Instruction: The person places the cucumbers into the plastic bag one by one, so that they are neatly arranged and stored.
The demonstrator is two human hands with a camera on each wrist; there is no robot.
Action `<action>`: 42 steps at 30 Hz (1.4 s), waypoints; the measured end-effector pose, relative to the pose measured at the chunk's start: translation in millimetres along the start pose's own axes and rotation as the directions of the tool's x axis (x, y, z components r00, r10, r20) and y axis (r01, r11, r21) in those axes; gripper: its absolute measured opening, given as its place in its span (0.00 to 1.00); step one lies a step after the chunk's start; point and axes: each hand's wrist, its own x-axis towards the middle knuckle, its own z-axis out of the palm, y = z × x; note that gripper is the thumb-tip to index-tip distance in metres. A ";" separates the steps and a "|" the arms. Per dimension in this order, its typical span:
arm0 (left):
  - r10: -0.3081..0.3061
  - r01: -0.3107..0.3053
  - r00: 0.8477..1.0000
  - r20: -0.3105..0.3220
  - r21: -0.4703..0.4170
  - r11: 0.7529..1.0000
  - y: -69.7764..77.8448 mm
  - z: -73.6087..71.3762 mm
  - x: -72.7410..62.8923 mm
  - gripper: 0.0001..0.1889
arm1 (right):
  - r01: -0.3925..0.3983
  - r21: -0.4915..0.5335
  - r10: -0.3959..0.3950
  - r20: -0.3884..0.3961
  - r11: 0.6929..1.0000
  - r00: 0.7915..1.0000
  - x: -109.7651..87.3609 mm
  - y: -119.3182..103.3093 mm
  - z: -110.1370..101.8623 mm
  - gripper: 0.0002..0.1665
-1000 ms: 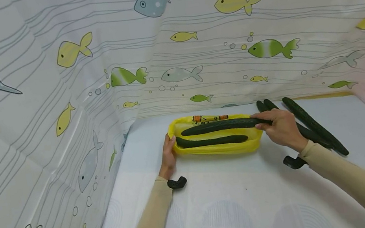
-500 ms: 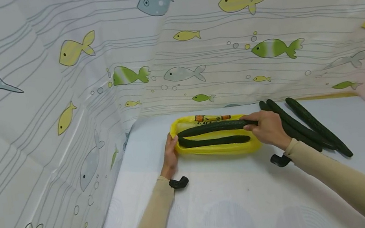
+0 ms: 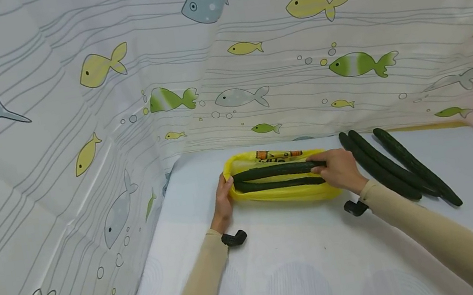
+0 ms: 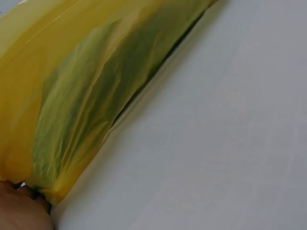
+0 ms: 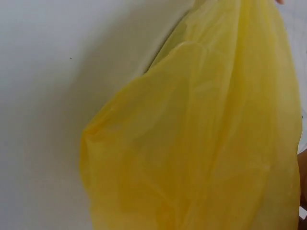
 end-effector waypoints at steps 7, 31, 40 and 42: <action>0.000 0.000 1.000 -0.006 0.000 1.000 1.7 1.4 -1.4 0.35 | -0.058 -0.042 0.061 0.077 0.997 0.995 4.1 2.5 2.5 0.19; 0.023 -0.023 1.000 -0.004 0.038 0.999 1.2 2.7 0.8 0.34 | -0.088 -0.177 0.122 0.187 0.980 0.975 5.8 3.0 13.9 0.22; 0.071 -0.072 0.997 0.009 0.102 0.992 -1.0 1.8 -0.3 0.33 | -0.065 -0.213 0.117 0.242 0.975 0.963 2.4 2.9 17.0 0.26; 0.076 -0.077 0.997 0.008 0.113 0.991 0.1 2.2 -1.8 0.34 | -0.045 -0.197 0.096 0.257 0.979 0.962 1.7 4.9 17.4 0.26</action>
